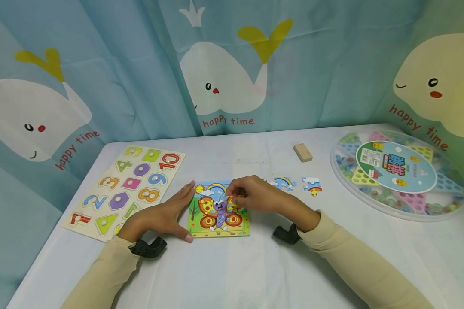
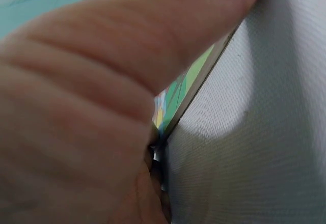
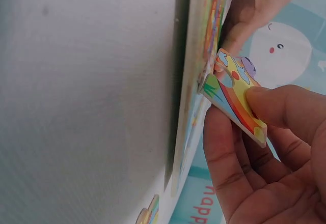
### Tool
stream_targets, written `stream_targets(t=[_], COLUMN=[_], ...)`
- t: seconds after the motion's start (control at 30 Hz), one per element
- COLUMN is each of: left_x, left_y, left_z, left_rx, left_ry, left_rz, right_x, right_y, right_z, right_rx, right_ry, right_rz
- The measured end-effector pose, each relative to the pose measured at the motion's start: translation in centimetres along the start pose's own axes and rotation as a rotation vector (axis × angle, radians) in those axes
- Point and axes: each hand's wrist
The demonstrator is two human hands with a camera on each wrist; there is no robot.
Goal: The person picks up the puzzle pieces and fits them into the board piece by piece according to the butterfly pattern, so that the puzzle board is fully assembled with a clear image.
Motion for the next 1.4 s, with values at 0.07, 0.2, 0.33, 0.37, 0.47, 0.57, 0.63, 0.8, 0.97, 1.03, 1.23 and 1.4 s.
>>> stream_targets(t=[0.07,0.2,0.33,0.37,0.47,0.57,0.63,0.8,0.97,1.03,1.23,1.4], left_x=[0.0,0.1,0.1,0.1,0.0,-0.1,-0.1,-0.1,-0.1,-0.1,-0.1,0.0], left_y=[0.0,0.1,0.1,0.1,0.0,-0.1,-0.2,-0.2,-0.1,-0.2,-0.3,-0.1], left_z=[0.0,0.1,0.1,0.1,0.0,-0.1,-0.2,0.0,0.2,0.2,0.1,0.1], left_rx=[-0.001,-0.003,-0.002,-0.001,0.002,0.007,0.009,0.004,-0.004,-0.008,-0.008,-0.011], left_ry=[-0.002,-0.006,-0.006,-0.003,0.003,0.006,0.004,0.003,0.004,0.005,0.004,0.008], left_rz=[-0.001,-0.003,-0.005,-0.005,-0.005,-0.004,-0.004,0.003,0.004,0.003,0.0,0.0], right_x=[-0.1,-0.3,-0.5,-0.5,-0.6,-0.7,-0.7,-0.6,-0.4,-0.4,-0.7,-0.7], right_y=[-0.1,0.1,0.4,0.4,0.4,0.2,0.1,0.0,0.0,0.0,0.0,0.0], right_z=[0.0,0.1,0.2,0.3,0.4,0.5,0.6,0.6,0.7,0.8,1.1,1.2], right_rx=[-0.006,-0.007,-0.002,-0.003,-0.01,-0.031,-0.042,-0.052,-0.074,-0.085,-0.116,-0.114], right_ry=[-0.003,-0.013,-0.023,-0.025,-0.031,-0.043,-0.047,-0.036,-0.047,-0.057,-0.094,-0.095], right_rz=[0.003,0.012,-0.01,-0.022,-0.046,-0.058,-0.074,-0.15,-0.185,-0.192,-0.211,-0.223])
Point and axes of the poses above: each hand's wrist, its own z-axis towards the middle knuckle, its own x-axis out of the back of the hand, y = z × x, and after that the axes turned 4 degrees about y, right-handed
